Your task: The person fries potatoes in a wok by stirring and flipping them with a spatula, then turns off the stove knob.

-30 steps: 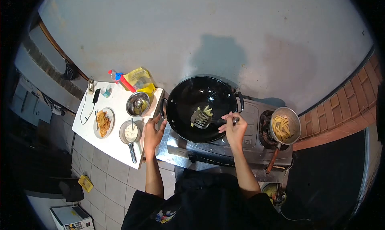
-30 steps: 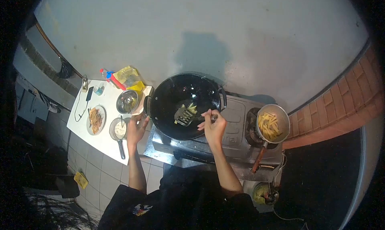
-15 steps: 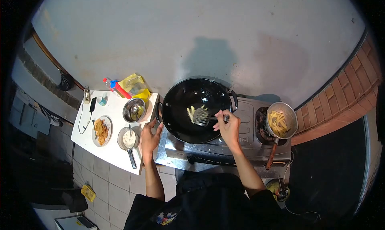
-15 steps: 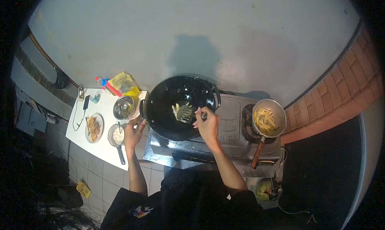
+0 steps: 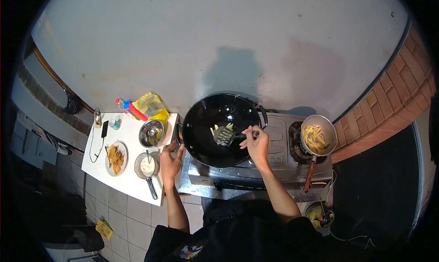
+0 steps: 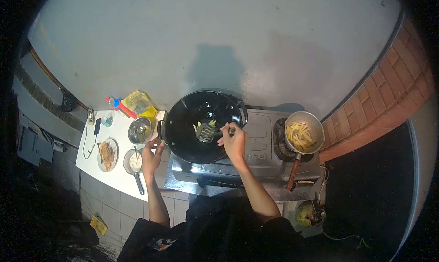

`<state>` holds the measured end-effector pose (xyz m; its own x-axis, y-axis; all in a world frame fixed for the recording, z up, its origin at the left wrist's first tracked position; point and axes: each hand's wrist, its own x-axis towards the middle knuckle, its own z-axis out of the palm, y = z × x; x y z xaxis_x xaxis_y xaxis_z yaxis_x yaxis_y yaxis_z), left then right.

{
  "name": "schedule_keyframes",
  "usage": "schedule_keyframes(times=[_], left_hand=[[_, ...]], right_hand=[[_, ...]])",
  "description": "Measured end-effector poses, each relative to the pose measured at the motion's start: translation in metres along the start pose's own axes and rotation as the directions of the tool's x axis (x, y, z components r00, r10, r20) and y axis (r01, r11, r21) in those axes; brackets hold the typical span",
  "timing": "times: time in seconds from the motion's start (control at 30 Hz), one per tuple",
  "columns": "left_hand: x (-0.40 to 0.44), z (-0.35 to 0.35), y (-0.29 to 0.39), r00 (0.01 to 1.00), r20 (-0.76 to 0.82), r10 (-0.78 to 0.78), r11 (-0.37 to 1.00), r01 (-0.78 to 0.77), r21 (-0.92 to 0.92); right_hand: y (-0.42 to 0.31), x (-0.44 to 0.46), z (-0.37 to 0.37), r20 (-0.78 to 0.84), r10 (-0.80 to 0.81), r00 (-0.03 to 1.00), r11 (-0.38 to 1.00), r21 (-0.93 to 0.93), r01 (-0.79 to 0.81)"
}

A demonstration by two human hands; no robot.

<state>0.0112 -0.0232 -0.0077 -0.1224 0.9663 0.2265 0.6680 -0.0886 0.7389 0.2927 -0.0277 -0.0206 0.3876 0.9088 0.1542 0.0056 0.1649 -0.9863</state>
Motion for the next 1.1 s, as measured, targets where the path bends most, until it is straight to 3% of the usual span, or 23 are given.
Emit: schedule_keyframes(times=[0.13, 0.33, 0.47, 0.67, 0.87, 1.1], left_hand=[[0.002, 0.0, -0.002, 1.0, -0.005, -0.006, 1.0, 0.006, 0.002], [0.002, -0.001, -0.002, 1.0, 0.006, -0.014, 1.0, 0.014, -0.001], [0.005, -0.001, -0.008, 1.0, 0.026, -0.004, 0.999, 0.002, 0.046], [0.007, 0.001, -0.011, 1.0, 0.015, 0.02, 0.999, -0.021, 0.041], [0.005, -0.001, -0.01, 1.0, 0.009, 0.016, 0.999, -0.017, 0.047], [0.003, -0.003, -0.001, 1.0, 0.013, -0.017, 1.0, 0.017, 0.011]], right_hand=[[0.001, 0.0, 0.002, 0.057, -0.023, 0.998, 1.0, -0.015, 0.024], [0.003, 0.003, 0.002, -0.017, -0.005, 1.0, 1.0, -0.031, 0.004], [-0.003, 0.001, -0.002, 0.078, -0.006, 0.997, 0.999, -0.044, 0.01], [-0.001, 0.004, -0.004, -0.027, -0.03, 0.999, 0.998, -0.056, 0.029], [-0.006, 0.003, -0.009, -0.021, 0.047, 0.999, 0.998, -0.028, -0.048], [-0.01, 0.002, -0.011, -0.064, 0.034, 0.997, 0.999, 0.013, -0.033]])
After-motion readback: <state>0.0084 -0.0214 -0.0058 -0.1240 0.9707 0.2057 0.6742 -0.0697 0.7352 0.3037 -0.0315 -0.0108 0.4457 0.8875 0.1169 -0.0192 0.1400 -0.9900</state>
